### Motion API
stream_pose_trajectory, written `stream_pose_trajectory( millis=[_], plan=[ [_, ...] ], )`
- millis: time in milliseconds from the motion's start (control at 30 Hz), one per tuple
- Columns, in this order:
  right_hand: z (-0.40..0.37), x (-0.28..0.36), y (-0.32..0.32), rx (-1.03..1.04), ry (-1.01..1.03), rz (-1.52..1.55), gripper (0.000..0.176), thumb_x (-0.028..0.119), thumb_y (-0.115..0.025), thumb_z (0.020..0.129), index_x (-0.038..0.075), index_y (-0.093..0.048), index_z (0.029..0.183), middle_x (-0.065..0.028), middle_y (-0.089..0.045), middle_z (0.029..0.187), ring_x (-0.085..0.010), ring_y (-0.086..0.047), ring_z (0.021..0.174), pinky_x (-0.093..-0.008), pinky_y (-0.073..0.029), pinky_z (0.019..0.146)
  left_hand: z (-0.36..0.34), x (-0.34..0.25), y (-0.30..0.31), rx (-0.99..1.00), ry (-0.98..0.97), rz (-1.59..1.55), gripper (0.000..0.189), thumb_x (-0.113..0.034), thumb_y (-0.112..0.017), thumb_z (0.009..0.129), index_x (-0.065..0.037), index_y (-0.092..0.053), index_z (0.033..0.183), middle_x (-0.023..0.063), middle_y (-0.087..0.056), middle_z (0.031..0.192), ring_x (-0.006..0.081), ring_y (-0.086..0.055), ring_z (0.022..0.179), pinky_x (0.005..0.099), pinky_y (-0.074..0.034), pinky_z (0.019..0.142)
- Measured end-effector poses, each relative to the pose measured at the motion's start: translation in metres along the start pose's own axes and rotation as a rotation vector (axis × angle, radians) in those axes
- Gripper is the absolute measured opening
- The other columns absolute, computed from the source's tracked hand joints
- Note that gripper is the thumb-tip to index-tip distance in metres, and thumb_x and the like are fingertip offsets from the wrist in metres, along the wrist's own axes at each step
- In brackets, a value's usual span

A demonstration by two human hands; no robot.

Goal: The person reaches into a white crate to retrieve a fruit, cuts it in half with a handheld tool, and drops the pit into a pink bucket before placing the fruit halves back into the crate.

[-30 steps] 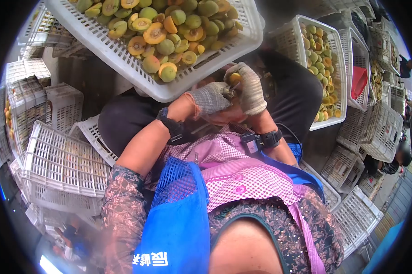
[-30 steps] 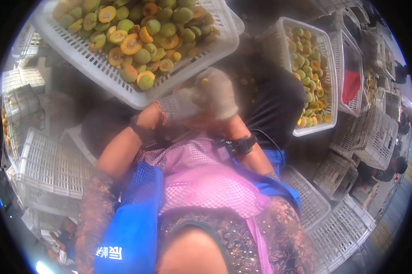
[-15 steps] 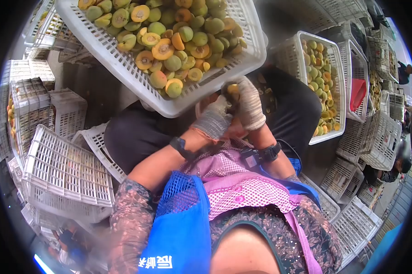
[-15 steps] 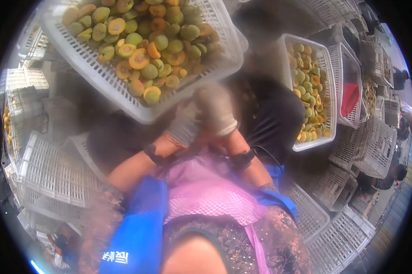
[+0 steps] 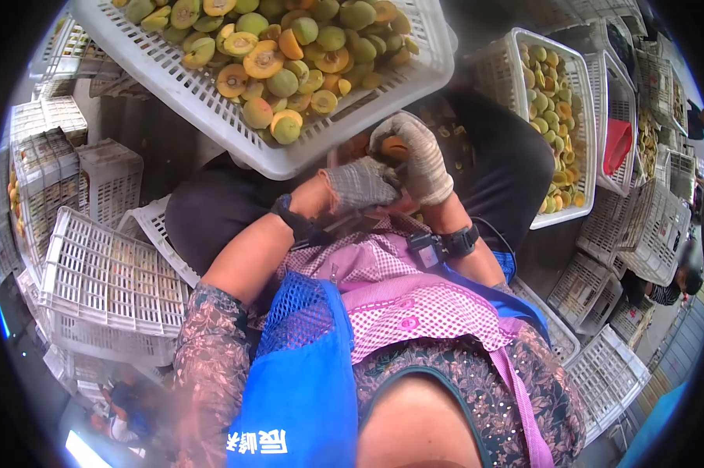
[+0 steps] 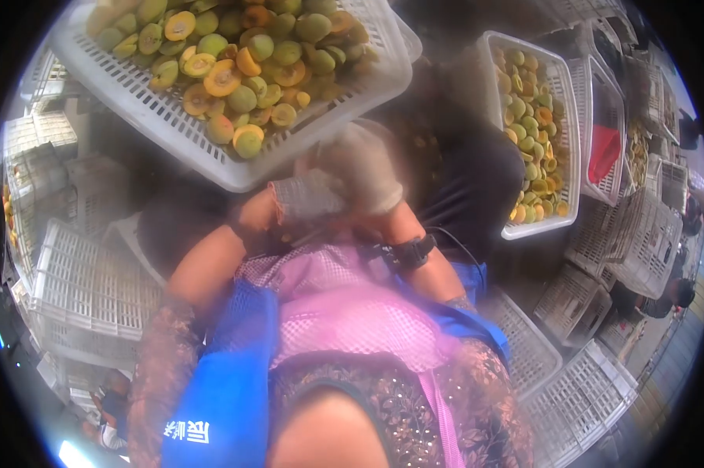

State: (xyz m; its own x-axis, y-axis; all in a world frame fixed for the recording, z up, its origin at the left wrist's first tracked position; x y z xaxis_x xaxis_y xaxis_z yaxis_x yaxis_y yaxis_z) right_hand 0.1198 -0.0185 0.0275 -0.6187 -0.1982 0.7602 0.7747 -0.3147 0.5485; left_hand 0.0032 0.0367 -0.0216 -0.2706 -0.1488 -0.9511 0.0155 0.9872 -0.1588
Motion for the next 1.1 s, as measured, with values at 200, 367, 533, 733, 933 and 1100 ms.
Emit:
stream_pose_trajectory(
  millis=[200,367,533,733,933,1100],
  plan=[
    [-0.047,-0.070,0.030,-0.762,-0.681,1.509,0.031,0.035,-0.049,0.094,0.006,-0.057,0.102,-0.0060,-0.062,0.097,-0.0194,-0.061,0.085,-0.0309,-0.050,0.076,0.010,0.010,-0.011,-0.085,-0.013,0.746,0.018,-0.014,-0.056,0.083,-0.005,-0.061,0.098,0.0155,-0.066,0.093,0.0323,-0.064,0.084,0.0382,-0.050,0.075],
    [-0.071,-0.023,0.223,-0.575,-0.576,-0.632,0.025,0.018,-0.056,0.092,0.002,-0.059,0.111,-0.0108,-0.063,0.103,-0.0216,-0.060,0.096,-0.0321,-0.049,0.086,-0.002,-0.013,-0.011,-0.198,0.040,0.922,0.025,-0.016,-0.053,0.086,-0.005,-0.056,0.107,0.0183,-0.066,0.097,0.0360,-0.064,0.088,0.0408,-0.049,0.077],
    [0.011,-0.020,0.171,-0.368,-0.416,-0.486,0.027,0.009,-0.059,0.087,0.002,-0.059,0.113,-0.0121,-0.064,0.103,-0.0197,-0.060,0.096,-0.0311,-0.047,0.087,0.004,0.000,0.009,-0.503,-0.160,0.712,0.031,-0.017,-0.055,0.088,-0.003,-0.054,0.115,0.0167,-0.064,0.105,0.0248,-0.063,0.095,0.0362,-0.049,0.078],
    [0.153,-0.051,-0.024,-0.124,0.053,-0.399,0.040,0.001,-0.064,0.078,0.006,-0.057,0.117,-0.0158,-0.061,0.107,-0.0281,-0.061,0.092,-0.0321,-0.050,0.082,-0.021,-0.031,0.042,-0.818,-0.258,0.347,0.027,-0.013,-0.062,0.082,0.000,-0.058,0.106,0.0134,-0.062,0.096,0.0215,-0.059,0.083,0.0327,-0.047,0.073],
    [0.149,-0.068,-0.034,0.114,-0.272,0.232,0.042,0.011,-0.062,0.082,0.004,-0.054,0.123,-0.0087,-0.060,0.110,-0.0174,-0.057,0.097,-0.0281,-0.048,0.083,-0.029,-0.040,0.063,-0.827,-0.030,0.256,0.031,-0.010,-0.063,0.081,0.000,-0.055,0.110,0.0192,-0.062,0.100,0.0328,-0.060,0.093,0.0374,-0.048,0.079],
    [0.063,-0.048,-0.003,-0.041,-0.618,0.993,0.041,0.015,-0.052,0.091,0.000,-0.047,0.129,-0.0060,-0.057,0.117,-0.0126,-0.054,0.105,-0.0265,-0.045,0.089,-0.014,-0.033,0.050,-0.814,-0.182,0.070,0.028,-0.012,-0.062,0.082,0.000,-0.054,0.107,0.0190,-0.061,0.095,0.0332,-0.059,0.090,0.0386,-0.047,0.078]
  ],
)
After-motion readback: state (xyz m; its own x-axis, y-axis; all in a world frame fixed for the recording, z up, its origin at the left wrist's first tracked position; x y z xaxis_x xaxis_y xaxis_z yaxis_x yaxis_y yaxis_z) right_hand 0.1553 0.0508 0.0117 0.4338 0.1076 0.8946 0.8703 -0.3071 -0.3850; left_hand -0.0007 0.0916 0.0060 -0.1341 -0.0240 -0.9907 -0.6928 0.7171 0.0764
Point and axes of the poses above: each hand's wrist, its own z-axis towards the middle knuckle, its own y-axis out of the back of the hand, x = y × z, the point moved 3 cm from there along z, towards the middle knuckle
